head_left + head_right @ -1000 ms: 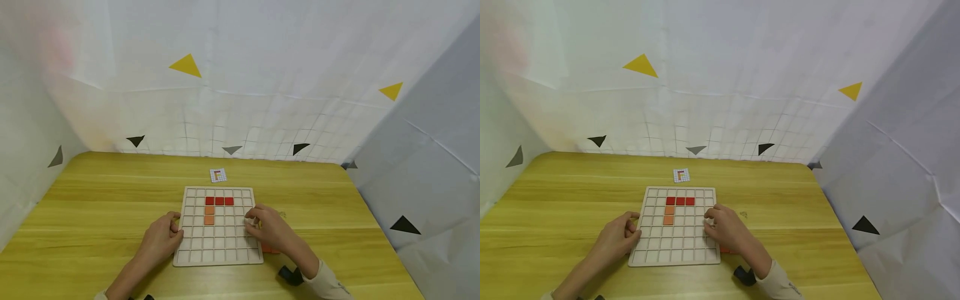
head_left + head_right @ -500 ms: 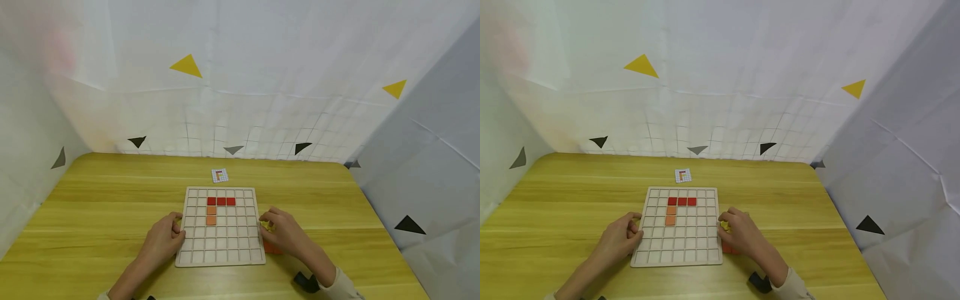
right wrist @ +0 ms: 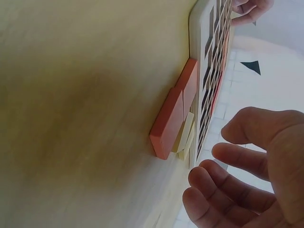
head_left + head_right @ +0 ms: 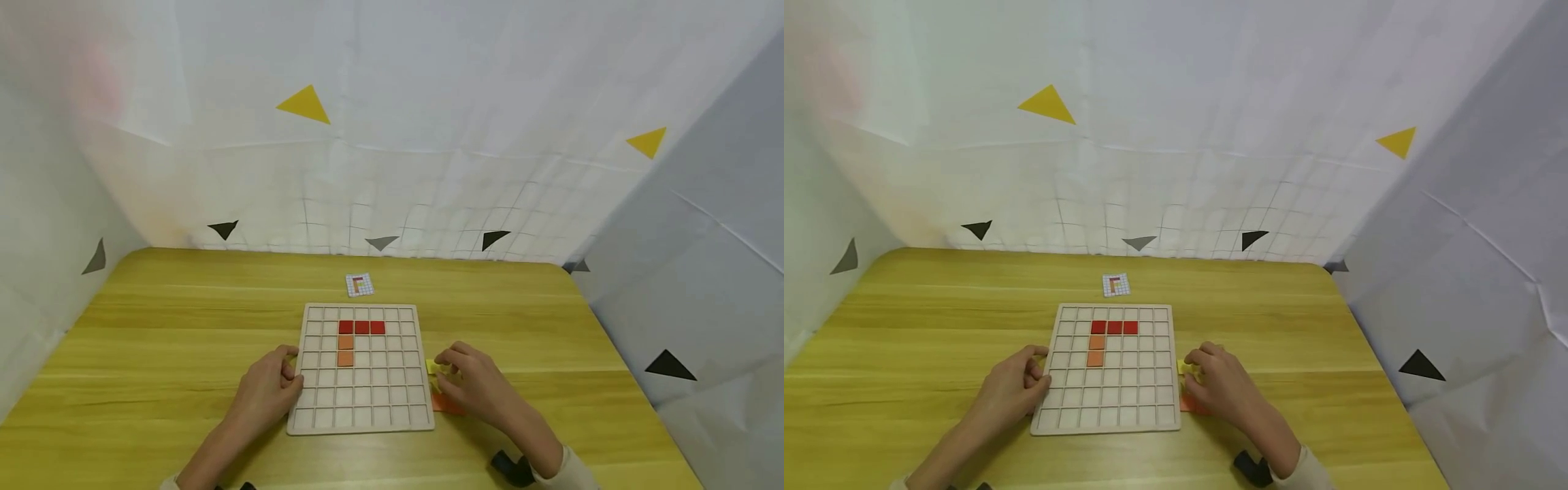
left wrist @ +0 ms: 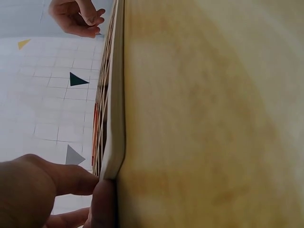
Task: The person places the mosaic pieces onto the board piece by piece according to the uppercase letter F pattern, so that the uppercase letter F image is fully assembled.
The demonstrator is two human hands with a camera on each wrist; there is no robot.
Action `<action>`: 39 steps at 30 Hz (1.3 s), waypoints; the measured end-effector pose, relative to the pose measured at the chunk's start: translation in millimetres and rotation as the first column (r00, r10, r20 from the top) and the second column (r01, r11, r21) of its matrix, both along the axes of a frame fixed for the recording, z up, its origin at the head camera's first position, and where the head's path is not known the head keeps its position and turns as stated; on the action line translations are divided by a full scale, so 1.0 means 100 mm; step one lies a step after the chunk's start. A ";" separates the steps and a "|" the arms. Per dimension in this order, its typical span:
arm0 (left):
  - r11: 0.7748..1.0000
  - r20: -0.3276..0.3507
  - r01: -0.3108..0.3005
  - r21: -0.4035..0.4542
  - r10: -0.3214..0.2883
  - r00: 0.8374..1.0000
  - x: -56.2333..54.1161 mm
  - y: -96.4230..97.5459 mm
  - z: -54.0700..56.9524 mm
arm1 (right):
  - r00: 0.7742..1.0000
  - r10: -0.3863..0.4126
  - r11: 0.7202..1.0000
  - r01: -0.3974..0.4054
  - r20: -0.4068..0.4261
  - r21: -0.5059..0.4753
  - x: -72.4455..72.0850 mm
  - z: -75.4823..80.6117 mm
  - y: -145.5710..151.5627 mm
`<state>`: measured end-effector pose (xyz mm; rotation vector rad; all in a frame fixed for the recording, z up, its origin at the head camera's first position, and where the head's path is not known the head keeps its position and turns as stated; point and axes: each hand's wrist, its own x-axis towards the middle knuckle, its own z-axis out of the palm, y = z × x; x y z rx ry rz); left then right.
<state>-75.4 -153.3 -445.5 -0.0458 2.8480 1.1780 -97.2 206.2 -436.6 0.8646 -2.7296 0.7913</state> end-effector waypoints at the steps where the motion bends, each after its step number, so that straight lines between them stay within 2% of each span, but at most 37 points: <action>1: 1.000 0.001 0.000 0.002 0.000 1.000 0.00 0.00 0.00 | 1.000 -0.001 1.000 0.001 -0.002 0.001 0.00 0.00 0.00; 6: 1.000 0.002 -0.001 0.014 0.001 1.000 0.01 0.00 0.00 | 1.000 -0.006 1.000 0.006 -0.008 0.001 0.03 -0.02 0.05; 13: 1.000 -0.007 0.005 0.016 -0.004 1.000 0.00 -0.01 0.02 | 0.996 -0.039 0.999 0.038 0.074 0.022 0.10 -0.01 0.10; 22: 1.000 -0.013 0.002 0.024 -0.002 1.000 0.01 0.00 0.01 | 0.993 -0.056 0.998 0.053 0.104 0.030 0.20 -0.03 0.19; 31: 1.000 -0.031 0.015 0.009 -0.015 0.999 0.00 -0.02 0.00 | 0.995 -0.010 1.000 0.009 0.101 0.011 0.25 -0.08 0.23; 39: 1.000 -0.015 0.018 0.005 -0.018 1.000 0.00 -0.02 -0.01 | 0.995 0.011 1.000 -0.014 0.100 0.022 0.27 -0.10 0.25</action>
